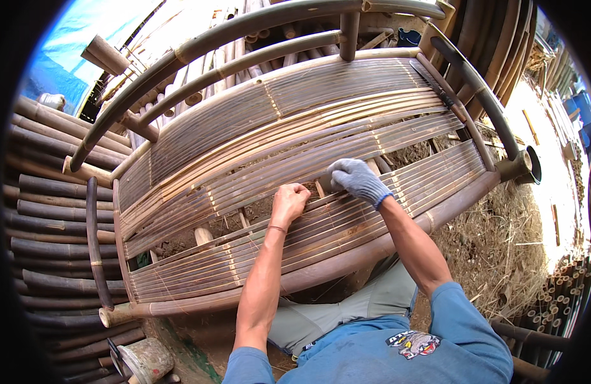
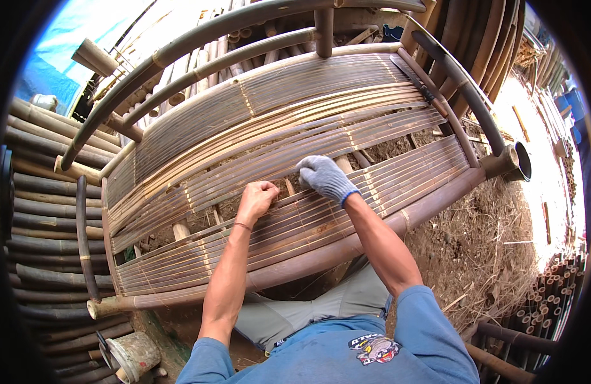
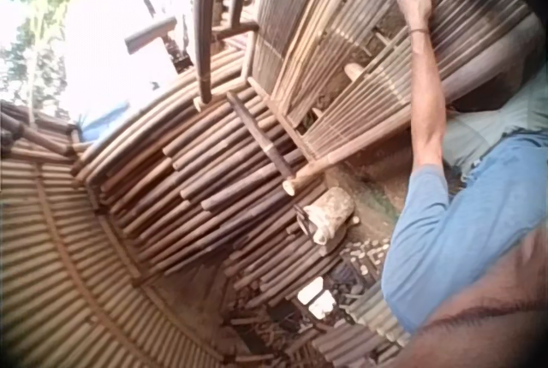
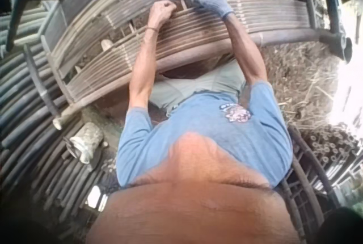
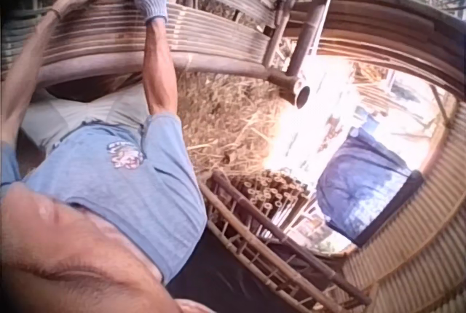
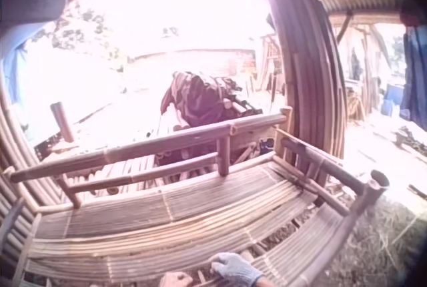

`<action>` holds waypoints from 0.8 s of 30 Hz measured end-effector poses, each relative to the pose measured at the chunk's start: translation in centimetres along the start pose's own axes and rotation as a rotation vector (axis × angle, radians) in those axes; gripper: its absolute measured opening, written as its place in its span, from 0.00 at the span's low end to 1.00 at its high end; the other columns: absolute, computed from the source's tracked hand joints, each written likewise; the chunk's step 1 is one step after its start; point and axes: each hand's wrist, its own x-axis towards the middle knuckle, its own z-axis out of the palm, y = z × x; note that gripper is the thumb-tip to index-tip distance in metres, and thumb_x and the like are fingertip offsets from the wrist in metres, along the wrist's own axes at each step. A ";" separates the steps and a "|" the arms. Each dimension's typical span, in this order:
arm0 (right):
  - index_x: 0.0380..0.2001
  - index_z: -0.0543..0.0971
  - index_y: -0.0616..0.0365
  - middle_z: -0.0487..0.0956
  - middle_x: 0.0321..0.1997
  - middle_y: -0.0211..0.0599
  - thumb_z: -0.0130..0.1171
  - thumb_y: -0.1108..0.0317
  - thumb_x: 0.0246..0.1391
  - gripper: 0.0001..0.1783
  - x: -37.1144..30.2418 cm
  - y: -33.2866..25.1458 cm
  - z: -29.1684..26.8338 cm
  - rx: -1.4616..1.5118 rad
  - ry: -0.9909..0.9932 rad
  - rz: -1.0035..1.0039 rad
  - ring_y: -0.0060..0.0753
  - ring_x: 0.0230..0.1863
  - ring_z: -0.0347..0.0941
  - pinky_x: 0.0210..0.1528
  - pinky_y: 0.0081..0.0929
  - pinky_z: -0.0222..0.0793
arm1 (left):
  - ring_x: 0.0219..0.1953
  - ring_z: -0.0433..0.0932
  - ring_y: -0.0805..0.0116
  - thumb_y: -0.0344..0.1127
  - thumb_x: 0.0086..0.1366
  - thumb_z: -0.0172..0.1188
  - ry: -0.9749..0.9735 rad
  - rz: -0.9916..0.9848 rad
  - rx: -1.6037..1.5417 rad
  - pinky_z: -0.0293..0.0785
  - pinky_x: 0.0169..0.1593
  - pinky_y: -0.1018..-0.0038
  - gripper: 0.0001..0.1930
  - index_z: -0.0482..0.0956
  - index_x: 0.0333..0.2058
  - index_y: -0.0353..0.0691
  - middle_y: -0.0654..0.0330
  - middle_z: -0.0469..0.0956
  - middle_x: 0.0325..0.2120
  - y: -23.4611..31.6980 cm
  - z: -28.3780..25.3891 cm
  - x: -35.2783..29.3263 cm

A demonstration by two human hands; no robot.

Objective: The person weaves thin bamboo strips into a larger bamboo frame using both hands. They interlace the strips through the frame's structure and occasionally use a small wooden tool to tighten the weave.

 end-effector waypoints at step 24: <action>0.38 0.76 0.60 0.65 0.18 0.22 0.50 0.63 0.69 0.12 -45.4 -0.3 -19.9 0.527 0.856 -0.518 0.18 0.14 0.58 0.22 0.22 0.66 | 0.54 0.75 0.49 0.44 0.65 0.62 -0.174 0.812 0.209 0.67 0.62 0.59 0.20 0.78 0.50 0.39 0.49 0.78 0.51 7.6 4.6 -7.9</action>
